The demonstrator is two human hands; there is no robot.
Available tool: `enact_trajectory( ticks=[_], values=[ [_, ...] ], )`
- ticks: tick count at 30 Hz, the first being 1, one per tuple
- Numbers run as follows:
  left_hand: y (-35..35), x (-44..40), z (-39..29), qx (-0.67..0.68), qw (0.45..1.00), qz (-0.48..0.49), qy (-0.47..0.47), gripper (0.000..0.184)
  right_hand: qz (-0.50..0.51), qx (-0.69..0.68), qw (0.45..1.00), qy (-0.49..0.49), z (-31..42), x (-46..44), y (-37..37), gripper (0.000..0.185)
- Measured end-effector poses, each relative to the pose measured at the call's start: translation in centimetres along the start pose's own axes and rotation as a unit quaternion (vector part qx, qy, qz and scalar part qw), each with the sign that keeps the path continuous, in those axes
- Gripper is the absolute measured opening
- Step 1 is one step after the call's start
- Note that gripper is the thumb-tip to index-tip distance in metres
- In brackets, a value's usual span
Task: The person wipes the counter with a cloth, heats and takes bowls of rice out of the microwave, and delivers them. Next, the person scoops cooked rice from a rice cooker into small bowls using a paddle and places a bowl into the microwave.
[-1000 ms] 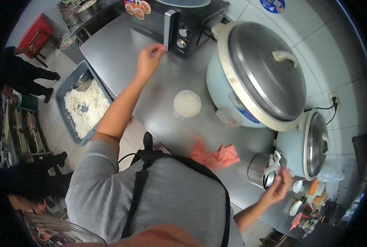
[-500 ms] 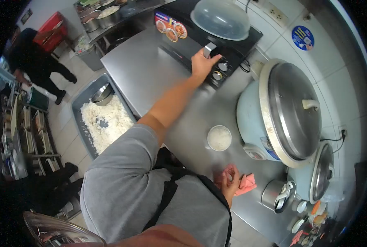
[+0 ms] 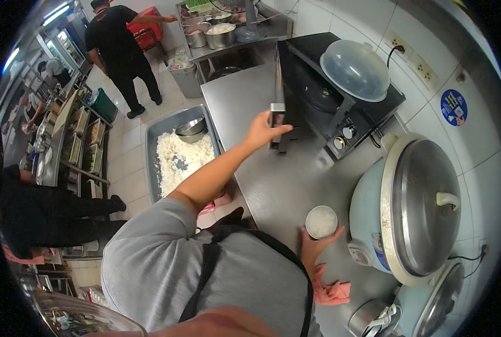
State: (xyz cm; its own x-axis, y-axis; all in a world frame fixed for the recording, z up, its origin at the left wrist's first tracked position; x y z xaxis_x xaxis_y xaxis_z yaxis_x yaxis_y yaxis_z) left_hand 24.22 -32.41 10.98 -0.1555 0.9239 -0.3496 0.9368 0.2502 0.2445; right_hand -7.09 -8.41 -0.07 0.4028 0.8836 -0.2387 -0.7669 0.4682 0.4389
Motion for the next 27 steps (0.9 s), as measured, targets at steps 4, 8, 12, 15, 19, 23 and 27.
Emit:
enact_trajectory(
  ticks=[4,8,12,15,19,23,27],
  values=[
    [5.6,1.5,2.0,0.082,0.997,-0.015,0.004,0.053,-0.019,0.052,0.997,0.059,0.4,-1.5,-0.4,0.131],
    [10.2,2.1,2.8,0.149,0.987,-0.003,0.056,0.05,-0.02,0.071,0.996,0.042,1.9,-3.8,-3.2,0.126],
    [14.5,1.1,5.1,0.166,0.983,0.012,0.078,0.046,-0.008,-0.034,0.998,0.045,5.5,-7.9,-10.2,0.122],
    [17.2,0.6,6.6,0.177,0.98,0.005,0.091,0.047,0.037,-0.084,0.988,0.122,11.7,-14.0,-16.1,0.12],
    [19.2,0.2,7.9,0.239,0.965,-0.019,0.108,0.053,0.008,-0.053,0.99,0.134,14.9,-25.2,-24.4,0.118],
    [21.2,0.0,9.0,0.218,0.967,-0.018,0.134,0.058,-0.077,0.117,0.988,0.062,15.6,-34.1,-29.6,0.113],
    [22.7,0.9,10.3,0.172,0.972,-0.016,0.161,0.057,-0.108,0.185,0.977,0.003,13.9,-39.0,-31.9,0.115]
  ],
)
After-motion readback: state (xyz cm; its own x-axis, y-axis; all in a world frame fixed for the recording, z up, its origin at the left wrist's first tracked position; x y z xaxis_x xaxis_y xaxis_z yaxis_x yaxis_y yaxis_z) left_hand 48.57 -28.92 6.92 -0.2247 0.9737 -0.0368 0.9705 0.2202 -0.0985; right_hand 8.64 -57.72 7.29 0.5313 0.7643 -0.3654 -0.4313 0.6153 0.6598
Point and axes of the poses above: each hand's wrist, its own x-axis away from the middle knuckle, its own y-axis out of the back of the hand, z = x × y, the point moved 3 cm from there along -x, towards the middle knuckle, and after that the axes turned 10 degrees about x, right-handed, at the moved point
